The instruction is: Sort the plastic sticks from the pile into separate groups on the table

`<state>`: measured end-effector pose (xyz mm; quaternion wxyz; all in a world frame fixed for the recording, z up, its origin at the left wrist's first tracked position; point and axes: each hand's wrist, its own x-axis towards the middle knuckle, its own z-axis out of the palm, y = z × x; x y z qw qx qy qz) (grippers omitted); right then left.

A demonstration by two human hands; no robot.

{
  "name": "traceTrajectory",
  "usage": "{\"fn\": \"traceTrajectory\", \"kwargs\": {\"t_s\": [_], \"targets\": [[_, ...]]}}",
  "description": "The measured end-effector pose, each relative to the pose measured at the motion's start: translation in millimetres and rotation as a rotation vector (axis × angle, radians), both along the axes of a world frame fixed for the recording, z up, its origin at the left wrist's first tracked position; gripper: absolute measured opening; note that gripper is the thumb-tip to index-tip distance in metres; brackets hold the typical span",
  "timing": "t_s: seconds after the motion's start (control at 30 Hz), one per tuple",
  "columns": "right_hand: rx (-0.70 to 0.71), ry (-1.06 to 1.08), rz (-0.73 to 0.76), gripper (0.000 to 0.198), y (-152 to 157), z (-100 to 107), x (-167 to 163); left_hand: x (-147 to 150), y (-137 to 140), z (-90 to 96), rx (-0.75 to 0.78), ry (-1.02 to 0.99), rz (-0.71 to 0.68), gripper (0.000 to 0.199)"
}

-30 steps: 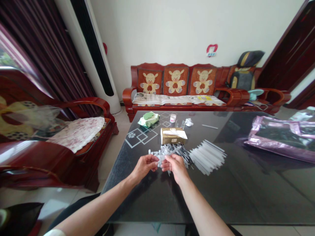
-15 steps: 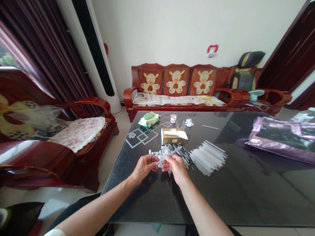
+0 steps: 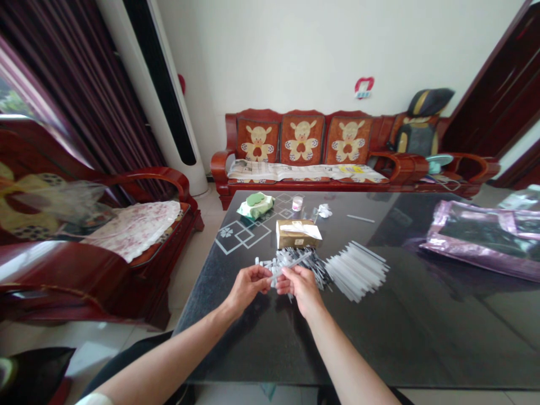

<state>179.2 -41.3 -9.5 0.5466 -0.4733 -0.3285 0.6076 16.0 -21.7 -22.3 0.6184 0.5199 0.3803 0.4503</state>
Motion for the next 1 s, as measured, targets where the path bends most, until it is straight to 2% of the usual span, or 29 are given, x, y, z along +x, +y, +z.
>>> {"fn": "traceTrajectory", "kwargs": {"t_s": [0.33,0.53,0.77,1.0], "targets": [[-0.009,0.023,-0.029,0.029,-2,1,-3,2,-7,7.9,-0.078,-0.116,0.067,0.027],[-0.009,0.043,-0.041,0.028,-4,1,-8,1,-7,13.3,-0.068,-0.134,0.142,0.031],[-0.005,0.116,-0.059,0.027,-4,2,-10,0,-7,15.5,-0.063,-0.129,0.088,0.030],[0.017,0.099,-0.061,0.029,-6,3,-11,-1,-7,15.6,-0.120,-0.134,0.022,0.036]]}}
